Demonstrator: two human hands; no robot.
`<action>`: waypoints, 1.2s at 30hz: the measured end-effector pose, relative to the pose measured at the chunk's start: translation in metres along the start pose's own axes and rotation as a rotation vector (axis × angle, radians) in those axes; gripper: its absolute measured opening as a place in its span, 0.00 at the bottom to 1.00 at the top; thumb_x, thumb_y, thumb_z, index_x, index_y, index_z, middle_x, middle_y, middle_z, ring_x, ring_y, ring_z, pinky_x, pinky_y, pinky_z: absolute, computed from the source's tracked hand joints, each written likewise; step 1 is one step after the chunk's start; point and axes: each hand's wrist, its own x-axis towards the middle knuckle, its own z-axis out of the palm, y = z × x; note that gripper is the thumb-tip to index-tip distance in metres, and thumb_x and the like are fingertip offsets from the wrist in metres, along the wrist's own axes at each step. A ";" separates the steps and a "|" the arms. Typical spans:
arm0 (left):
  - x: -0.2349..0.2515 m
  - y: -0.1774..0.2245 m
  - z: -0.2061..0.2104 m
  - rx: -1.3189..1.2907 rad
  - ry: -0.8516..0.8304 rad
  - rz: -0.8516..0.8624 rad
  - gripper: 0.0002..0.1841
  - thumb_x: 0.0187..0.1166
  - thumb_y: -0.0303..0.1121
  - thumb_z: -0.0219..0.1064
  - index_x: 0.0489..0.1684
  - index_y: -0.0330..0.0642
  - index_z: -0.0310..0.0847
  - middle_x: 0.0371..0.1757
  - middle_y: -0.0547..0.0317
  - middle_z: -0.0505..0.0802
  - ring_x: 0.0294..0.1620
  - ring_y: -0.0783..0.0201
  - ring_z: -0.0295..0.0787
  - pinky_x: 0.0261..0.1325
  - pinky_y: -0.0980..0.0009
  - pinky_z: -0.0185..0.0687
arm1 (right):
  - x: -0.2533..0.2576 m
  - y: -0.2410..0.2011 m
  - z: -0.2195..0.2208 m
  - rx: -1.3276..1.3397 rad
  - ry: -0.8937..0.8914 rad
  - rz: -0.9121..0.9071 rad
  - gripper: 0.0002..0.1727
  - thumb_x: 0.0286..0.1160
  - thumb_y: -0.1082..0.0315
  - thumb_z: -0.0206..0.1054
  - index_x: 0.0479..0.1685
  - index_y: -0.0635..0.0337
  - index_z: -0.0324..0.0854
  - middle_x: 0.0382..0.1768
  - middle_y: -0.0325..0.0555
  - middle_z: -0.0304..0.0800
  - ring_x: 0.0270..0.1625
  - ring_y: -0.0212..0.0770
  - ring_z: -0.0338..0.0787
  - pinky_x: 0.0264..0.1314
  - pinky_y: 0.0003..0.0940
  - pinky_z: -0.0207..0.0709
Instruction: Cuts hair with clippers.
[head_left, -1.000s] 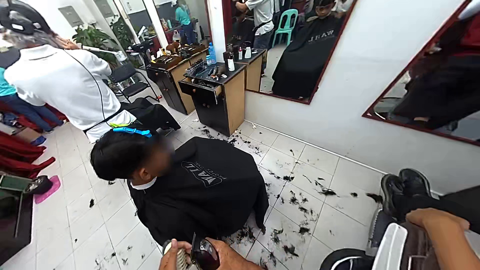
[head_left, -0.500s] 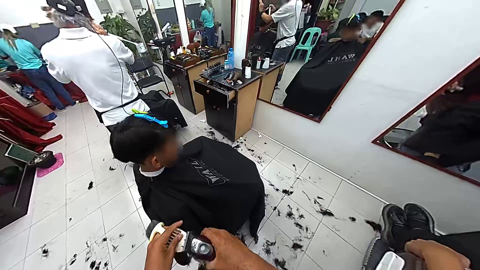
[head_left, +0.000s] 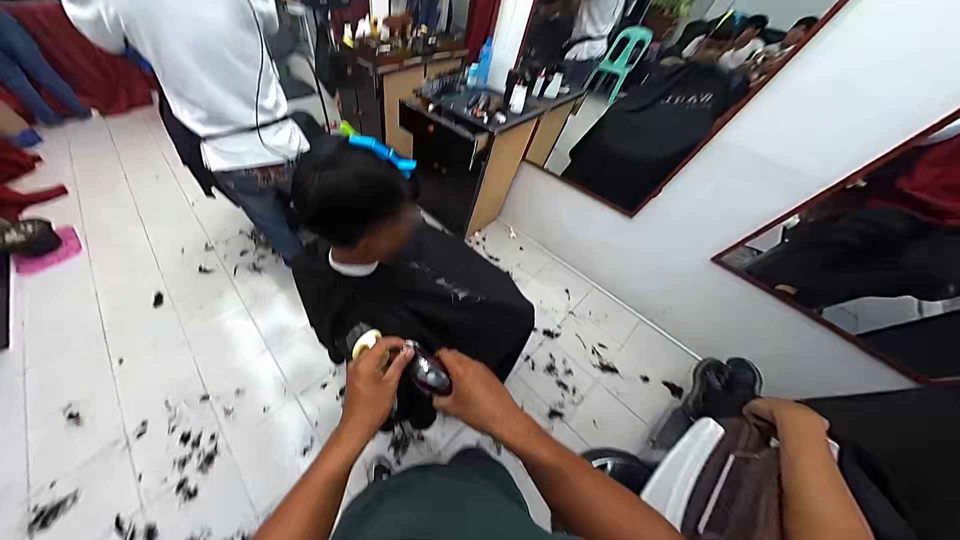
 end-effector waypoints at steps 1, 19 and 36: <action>0.001 -0.001 -0.005 -0.023 -0.038 -0.055 0.12 0.82 0.34 0.69 0.49 0.32 0.89 0.45 0.50 0.96 0.46 0.65 0.93 0.57 0.64 0.87 | 0.001 -0.005 0.003 -0.008 0.013 0.000 0.30 0.64 0.65 0.78 0.66 0.70 0.78 0.57 0.64 0.87 0.60 0.60 0.89 0.64 0.56 0.81; -0.006 -0.052 -0.015 -1.014 -0.666 -0.736 0.08 0.79 0.25 0.61 0.47 0.51 0.79 0.37 0.68 0.94 0.28 0.76 0.89 0.26 0.80 0.83 | 0.020 -0.004 0.013 0.794 -0.054 -0.021 0.36 0.50 0.65 0.83 0.65 0.68 0.78 0.50 0.43 0.90 0.50 0.28 0.90 0.56 0.25 0.85; 0.129 0.025 0.030 -0.212 -0.138 -0.085 0.15 0.77 0.27 0.66 0.60 0.37 0.81 0.39 0.63 0.92 0.30 0.75 0.86 0.33 0.77 0.83 | 0.104 0.118 -0.067 1.315 -0.081 -0.099 0.32 0.65 0.69 0.72 0.68 0.66 0.61 0.24 0.38 0.83 0.18 0.33 0.83 0.23 0.28 0.84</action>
